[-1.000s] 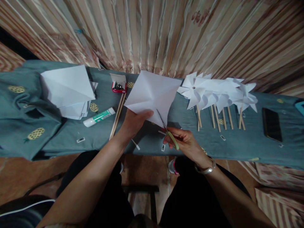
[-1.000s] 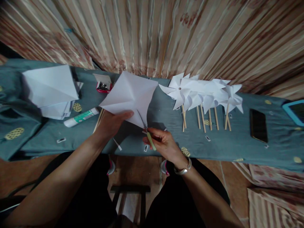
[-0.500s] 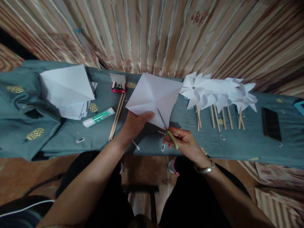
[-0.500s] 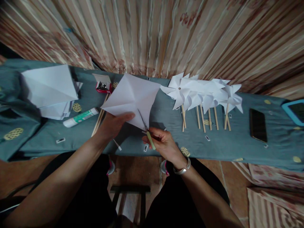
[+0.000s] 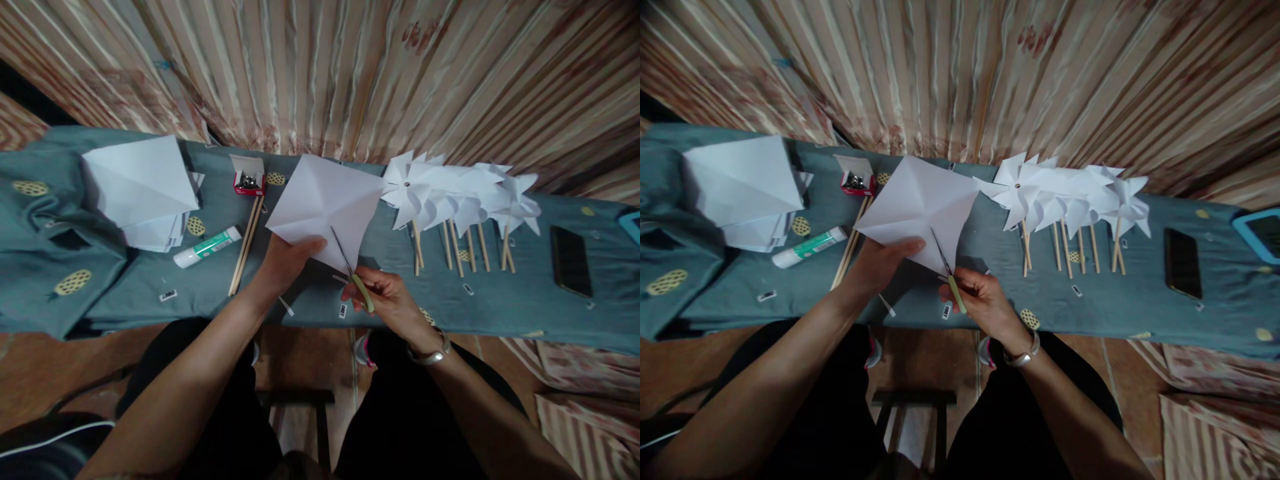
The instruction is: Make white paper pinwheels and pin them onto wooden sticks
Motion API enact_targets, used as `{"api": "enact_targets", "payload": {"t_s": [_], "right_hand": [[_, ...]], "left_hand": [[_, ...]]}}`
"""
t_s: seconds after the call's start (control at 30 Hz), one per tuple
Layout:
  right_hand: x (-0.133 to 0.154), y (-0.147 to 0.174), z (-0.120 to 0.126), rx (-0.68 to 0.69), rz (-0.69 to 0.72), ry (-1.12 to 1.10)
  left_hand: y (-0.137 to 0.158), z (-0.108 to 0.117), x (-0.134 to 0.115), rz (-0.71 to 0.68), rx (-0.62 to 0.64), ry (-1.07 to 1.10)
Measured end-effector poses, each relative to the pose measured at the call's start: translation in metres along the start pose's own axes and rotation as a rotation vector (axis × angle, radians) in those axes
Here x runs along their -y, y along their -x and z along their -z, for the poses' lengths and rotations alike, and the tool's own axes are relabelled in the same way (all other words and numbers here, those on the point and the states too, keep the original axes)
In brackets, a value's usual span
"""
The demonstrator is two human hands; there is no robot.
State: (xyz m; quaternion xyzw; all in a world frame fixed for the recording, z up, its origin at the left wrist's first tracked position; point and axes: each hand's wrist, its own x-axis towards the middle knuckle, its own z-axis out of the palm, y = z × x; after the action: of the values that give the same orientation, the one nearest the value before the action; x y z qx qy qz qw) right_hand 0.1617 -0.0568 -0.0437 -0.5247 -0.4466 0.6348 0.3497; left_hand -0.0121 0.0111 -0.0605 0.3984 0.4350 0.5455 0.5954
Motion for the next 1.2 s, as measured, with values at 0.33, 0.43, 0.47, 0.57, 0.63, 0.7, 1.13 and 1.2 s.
{"api": "enact_targets", "payload": {"t_s": [0.33,0.43,0.47,0.57,0.63,0.7,1.13,1.2], "right_hand": [[-0.0043,-0.0004,-0.001,-0.026,-0.003,-0.028],[-0.0043,-0.0004,-0.0003,-0.015,0.016,0.013],[-0.0041,-0.0004,-0.0002,-0.009,0.024,0.026],[-0.0034,-0.0004,-0.0004,0.004,0.044,0.039],[-0.0029,-0.0005,-0.001,0.003,0.054,0.025],[-0.0025,-0.0005,-0.0015,0.001,0.055,0.01],[-0.008,-0.0004,0.0033,0.011,-0.058,-0.02],[-0.01,0.0003,0.0055,0.04,-0.081,-0.015]], "left_hand": [[-0.0007,0.0008,0.0026,0.014,-0.01,0.01],[0.0001,-0.0002,0.0019,0.02,0.001,0.013],[0.0003,-0.0005,0.0017,0.025,-0.003,0.006],[0.0008,-0.001,0.0014,0.026,-0.015,0.003],[0.0007,-0.0008,0.0016,0.02,-0.018,0.012],[0.0005,-0.0002,0.0019,0.016,-0.015,0.008],[0.0001,0.0012,0.0026,0.004,-0.023,-0.026],[-0.0031,0.0042,0.0009,-0.024,-0.037,-0.027]]}}
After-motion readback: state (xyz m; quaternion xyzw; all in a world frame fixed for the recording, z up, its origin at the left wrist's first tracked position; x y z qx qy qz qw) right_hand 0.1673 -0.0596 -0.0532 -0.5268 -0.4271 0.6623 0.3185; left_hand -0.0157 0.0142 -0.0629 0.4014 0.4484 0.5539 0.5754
